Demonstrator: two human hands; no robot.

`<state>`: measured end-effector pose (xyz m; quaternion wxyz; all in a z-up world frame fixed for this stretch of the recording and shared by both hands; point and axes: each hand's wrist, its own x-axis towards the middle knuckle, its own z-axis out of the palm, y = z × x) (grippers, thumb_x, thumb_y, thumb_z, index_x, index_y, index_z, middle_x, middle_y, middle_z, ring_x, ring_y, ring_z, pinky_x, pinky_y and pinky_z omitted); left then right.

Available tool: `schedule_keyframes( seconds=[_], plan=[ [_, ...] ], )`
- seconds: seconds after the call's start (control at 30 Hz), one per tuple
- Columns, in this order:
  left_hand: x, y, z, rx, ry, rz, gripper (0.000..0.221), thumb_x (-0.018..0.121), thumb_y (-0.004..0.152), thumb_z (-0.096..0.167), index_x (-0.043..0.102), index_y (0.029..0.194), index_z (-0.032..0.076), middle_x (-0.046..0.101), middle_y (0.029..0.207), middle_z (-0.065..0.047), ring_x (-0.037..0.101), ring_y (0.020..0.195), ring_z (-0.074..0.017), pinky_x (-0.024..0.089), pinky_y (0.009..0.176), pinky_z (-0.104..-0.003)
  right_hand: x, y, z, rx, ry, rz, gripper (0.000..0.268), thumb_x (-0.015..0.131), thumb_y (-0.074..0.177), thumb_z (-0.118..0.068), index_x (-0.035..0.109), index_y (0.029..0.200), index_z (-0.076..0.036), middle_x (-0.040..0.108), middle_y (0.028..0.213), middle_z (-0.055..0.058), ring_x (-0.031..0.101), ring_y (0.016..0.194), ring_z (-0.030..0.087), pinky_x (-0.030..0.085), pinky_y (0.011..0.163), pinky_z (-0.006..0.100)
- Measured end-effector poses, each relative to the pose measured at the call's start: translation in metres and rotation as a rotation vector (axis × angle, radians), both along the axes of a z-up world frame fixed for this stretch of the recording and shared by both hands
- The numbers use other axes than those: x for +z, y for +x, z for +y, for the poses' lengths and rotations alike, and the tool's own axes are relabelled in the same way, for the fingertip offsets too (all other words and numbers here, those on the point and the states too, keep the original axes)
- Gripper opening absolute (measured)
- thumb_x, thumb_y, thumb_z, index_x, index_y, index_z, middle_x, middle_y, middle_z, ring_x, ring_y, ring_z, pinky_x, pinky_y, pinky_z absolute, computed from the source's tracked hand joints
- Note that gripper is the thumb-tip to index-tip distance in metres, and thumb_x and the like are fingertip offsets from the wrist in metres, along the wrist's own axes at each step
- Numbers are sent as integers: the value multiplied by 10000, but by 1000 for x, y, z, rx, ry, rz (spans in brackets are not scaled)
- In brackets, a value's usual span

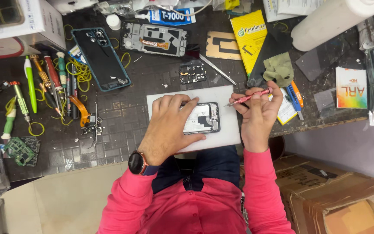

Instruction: The person cleans a smartphone battery with a cloth, places it into the phone chassis, and uses a screwdriver to secure internal components. They then use a plastic pry tool to adjust parts around the battery area.

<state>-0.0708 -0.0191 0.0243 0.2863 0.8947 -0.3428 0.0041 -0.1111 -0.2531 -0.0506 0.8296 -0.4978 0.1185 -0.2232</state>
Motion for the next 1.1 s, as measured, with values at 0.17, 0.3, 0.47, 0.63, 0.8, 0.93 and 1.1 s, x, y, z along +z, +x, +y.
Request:
schedule_keyframes(
  seconds=[0.17, 0.3, 0.47, 0.63, 0.8, 0.93, 1.1],
  plan=[
    [6, 6, -7, 31, 74, 76, 826, 926, 557, 434, 609, 1224, 63, 573, 1168, -104, 518, 1131, -330, 395, 951, -461, 0, 2, 2, 6, 9, -11, 426, 488, 1127, -49, 290, 1498, -119, 564, 1171, 113, 717, 989, 280, 654, 881, 430],
    [12, 11, -16, 31, 96, 93, 776, 926, 524, 386, 574, 1139, 72, 618, 1089, -114, 606, 1055, -328, 481, 873, -432, 1, 1, 0, 0, 20, -5, 425, 487, 1123, -51, 294, 1496, -117, 563, 1169, 117, 718, 993, 277, 658, 885, 438],
    [15, 20, -18, 10, 232, 293, 764, 926, 618, 410, 511, 1141, 39, 713, 884, -179, 698, 847, -405, 543, 715, -490, 0, 3, 1, 8, 36, -10, 422, 493, 1127, -61, 290, 1493, -117, 558, 1171, 118, 716, 996, 284, 654, 894, 448],
    [19, 23, -15, 44, 222, 298, 733, 862, 662, 420, 519, 1188, 41, 722, 798, -183, 718, 778, -399, 553, 681, -494, 0, 3, -2, -14, 71, 6, 434, 462, 1105, -27, 277, 1485, -124, 555, 1157, 116, 712, 968, 277, 653, 884, 457],
    [31, 22, -5, 90, 178, 283, 789, 866, 610, 428, 530, 1209, 38, 724, 802, -196, 719, 770, -398, 559, 686, -485, 0, 0, -5, 0, 103, 11, 439, 398, 1064, -16, 285, 1474, -127, 522, 1061, 87, 633, 800, 195, 663, 783, 464],
    [42, 23, 3, 86, 126, 263, 816, 878, 586, 419, 530, 1208, 21, 722, 816, -213, 718, 777, -411, 565, 700, -487, 1, 0, -4, 41, 58, 31, 385, 379, 1075, -44, 315, 1451, -101, 503, 968, 77, 566, 677, 167, 605, 586, 405],
    [52, 22, 9, 90, 148, 285, 840, 880, 603, 450, 515, 1230, 27, 722, 814, -214, 717, 785, -415, 565, 720, -489, 7, 8, 1, 100, -119, 204, 379, 370, 1008, -10, 349, 1384, -54, 505, 881, 75, 496, 541, 151, 513, 426, 354]
  ],
)
